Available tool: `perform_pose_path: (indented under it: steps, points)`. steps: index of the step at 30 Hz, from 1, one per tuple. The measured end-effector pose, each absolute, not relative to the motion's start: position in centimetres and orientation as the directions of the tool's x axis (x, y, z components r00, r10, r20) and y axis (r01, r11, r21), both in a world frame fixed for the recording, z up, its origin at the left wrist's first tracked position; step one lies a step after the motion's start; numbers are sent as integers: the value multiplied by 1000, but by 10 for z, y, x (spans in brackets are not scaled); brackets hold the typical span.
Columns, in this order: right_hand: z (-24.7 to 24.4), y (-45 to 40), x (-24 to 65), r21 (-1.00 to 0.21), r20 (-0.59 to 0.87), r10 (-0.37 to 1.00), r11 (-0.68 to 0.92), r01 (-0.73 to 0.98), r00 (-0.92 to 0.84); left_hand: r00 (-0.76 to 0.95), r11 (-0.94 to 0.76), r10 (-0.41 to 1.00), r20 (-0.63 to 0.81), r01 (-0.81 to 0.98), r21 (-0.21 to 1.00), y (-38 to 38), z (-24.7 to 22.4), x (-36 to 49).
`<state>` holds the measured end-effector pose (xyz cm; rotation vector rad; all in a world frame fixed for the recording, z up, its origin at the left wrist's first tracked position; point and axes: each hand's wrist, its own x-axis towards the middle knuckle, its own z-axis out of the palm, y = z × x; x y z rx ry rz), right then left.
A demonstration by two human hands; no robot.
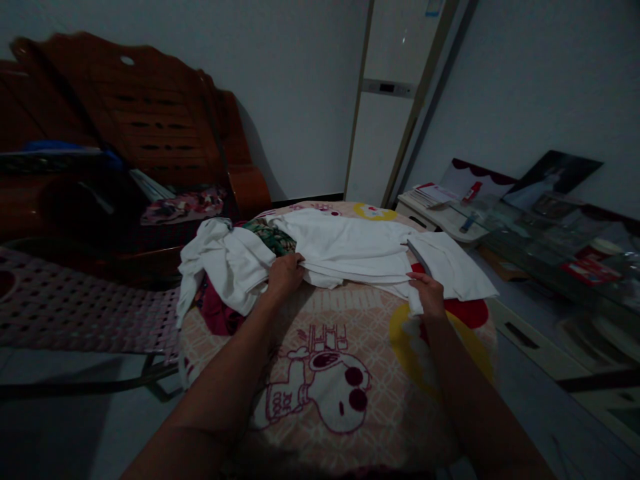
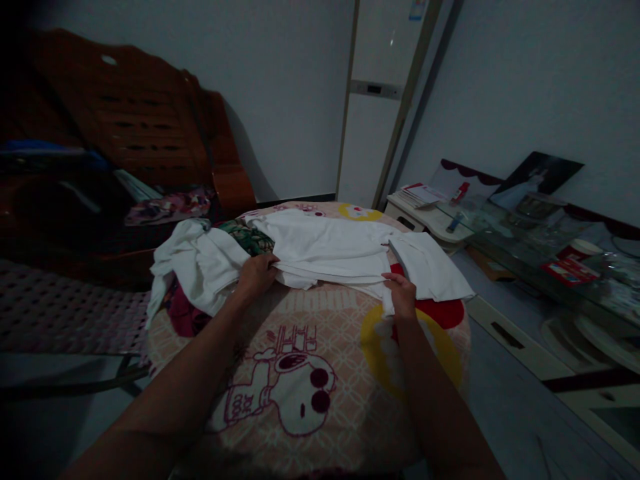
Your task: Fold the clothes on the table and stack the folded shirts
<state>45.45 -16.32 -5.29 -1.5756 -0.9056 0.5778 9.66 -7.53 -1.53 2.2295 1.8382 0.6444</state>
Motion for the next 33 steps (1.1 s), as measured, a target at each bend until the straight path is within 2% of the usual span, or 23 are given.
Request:
perform_pose_path:
  steps: [3,7,9,11,14,17,21,26,33]
  points:
    - [-45,-165,454,-992,78,775,-3,127,627,60,-240,948,312,778,580,-73,-8,95]
    - [-29,-171,457,-996,73,796,90,3,601,9,-346,924,383,451,823,-77,8,96]
    - [-21,-175,460,-993,87,806,115,-11,585,69,-354,934,351,309,883,-81,17,94]
    - [-15,-179,462,-991,113,814,135,5,570,230,-310,939,258,236,921,-86,26,89]
    - [-6,-185,465,-991,107,833,130,-5,542,568,-231,822,35,277,933,-96,39,79]
    - [3,-191,470,-993,117,848,103,55,517,753,-216,645,-132,345,913,-105,50,73]
    - [11,-199,479,-982,121,905,49,181,409,816,-235,537,-214,389,891,-114,54,78]
    - [2,-200,484,-896,-106,982,-163,414,158,838,-321,437,-325,483,814,-116,36,99]
    - [-12,-196,486,-770,-139,989,-141,622,52,869,-360,333,-366,475,803,-124,17,118]
